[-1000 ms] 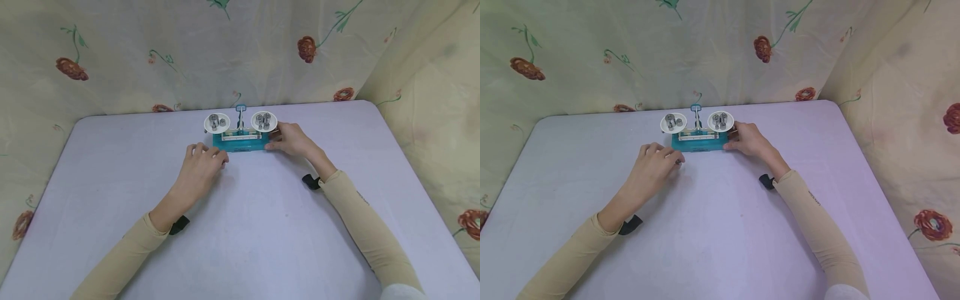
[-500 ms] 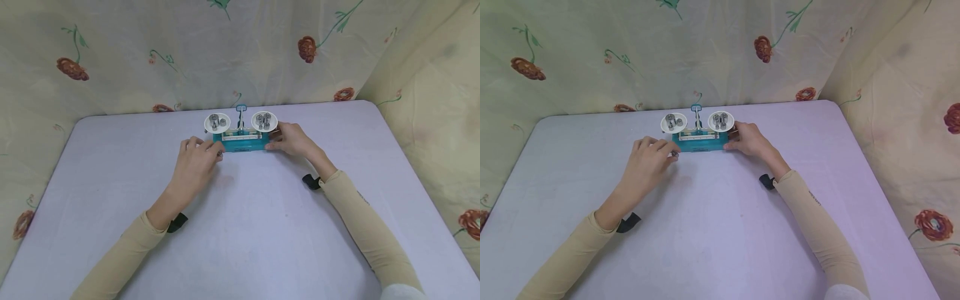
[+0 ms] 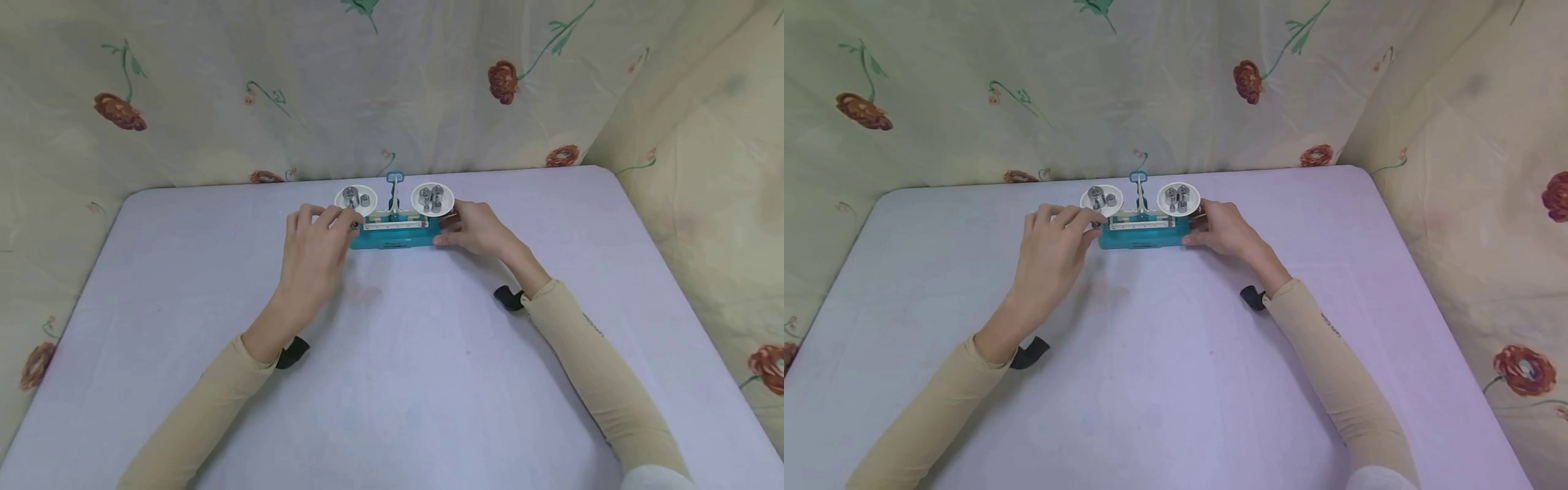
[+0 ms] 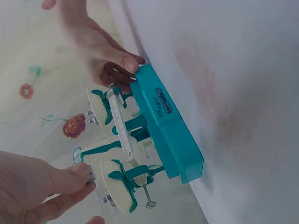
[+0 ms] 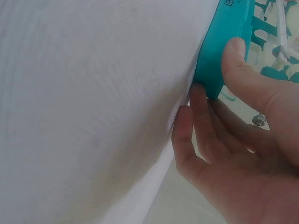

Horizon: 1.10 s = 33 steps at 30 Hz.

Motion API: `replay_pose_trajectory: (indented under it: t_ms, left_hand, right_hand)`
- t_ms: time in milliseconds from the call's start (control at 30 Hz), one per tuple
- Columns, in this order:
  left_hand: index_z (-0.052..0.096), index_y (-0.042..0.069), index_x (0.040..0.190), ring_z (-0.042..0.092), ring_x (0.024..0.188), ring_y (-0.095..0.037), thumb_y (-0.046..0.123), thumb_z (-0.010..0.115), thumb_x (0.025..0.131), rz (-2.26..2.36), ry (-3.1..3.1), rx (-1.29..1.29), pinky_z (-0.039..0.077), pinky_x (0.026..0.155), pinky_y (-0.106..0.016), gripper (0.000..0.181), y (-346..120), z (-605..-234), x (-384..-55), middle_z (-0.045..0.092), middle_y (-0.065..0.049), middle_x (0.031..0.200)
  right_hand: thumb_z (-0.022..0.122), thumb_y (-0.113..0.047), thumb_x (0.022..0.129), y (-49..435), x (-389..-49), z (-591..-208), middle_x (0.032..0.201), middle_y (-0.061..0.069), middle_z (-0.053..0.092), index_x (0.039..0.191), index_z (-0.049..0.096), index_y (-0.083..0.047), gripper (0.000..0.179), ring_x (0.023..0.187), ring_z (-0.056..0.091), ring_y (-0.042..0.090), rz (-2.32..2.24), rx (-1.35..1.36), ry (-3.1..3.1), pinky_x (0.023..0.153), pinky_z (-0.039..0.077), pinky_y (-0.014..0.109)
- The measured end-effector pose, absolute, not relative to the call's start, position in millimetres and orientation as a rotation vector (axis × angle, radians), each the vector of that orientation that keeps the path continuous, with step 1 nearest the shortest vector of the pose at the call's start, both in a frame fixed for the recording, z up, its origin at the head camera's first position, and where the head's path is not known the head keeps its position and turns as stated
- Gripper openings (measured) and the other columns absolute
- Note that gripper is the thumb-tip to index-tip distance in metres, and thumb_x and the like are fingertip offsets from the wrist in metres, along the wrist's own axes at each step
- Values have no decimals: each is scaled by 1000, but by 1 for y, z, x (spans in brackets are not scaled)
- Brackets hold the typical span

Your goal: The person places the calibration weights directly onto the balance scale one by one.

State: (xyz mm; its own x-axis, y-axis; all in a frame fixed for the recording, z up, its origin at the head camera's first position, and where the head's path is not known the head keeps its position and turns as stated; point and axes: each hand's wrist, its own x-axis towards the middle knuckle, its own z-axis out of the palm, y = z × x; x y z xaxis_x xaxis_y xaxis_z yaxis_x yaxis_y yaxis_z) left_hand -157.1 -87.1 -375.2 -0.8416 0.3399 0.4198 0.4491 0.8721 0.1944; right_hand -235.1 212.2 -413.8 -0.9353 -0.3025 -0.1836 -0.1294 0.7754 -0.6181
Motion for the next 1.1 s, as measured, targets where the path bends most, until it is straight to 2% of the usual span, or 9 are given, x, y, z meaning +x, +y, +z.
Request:
replay_pose_trajectory:
  t_ms: [567, 1100]
  left_hand:
    - [76, 15, 124, 61, 123, -41, 26, 71, 104, -466, -2636, -492, 47, 103, -56, 24, -84, -372, -183, 79, -13, 127]
    - [78, 10, 122, 58, 124, -40, 24, 69, 104, -508, -2634, -514, 45, 105, -55, 25, -74, -376, -193, 79, -14, 127]
  right_hand:
    - [84, -18, 96, 214, -234, -416, 143, 24, 67, 153, 51, -1, 68, 137, 65, 41, -950, -341, 2678, 118, 50, 54]
    - [84, -20, 96, 214, -236, -417, 144, 24, 67, 154, 51, -3, 69, 138, 64, 40, -950, -338, 2682, 119, 49, 54]
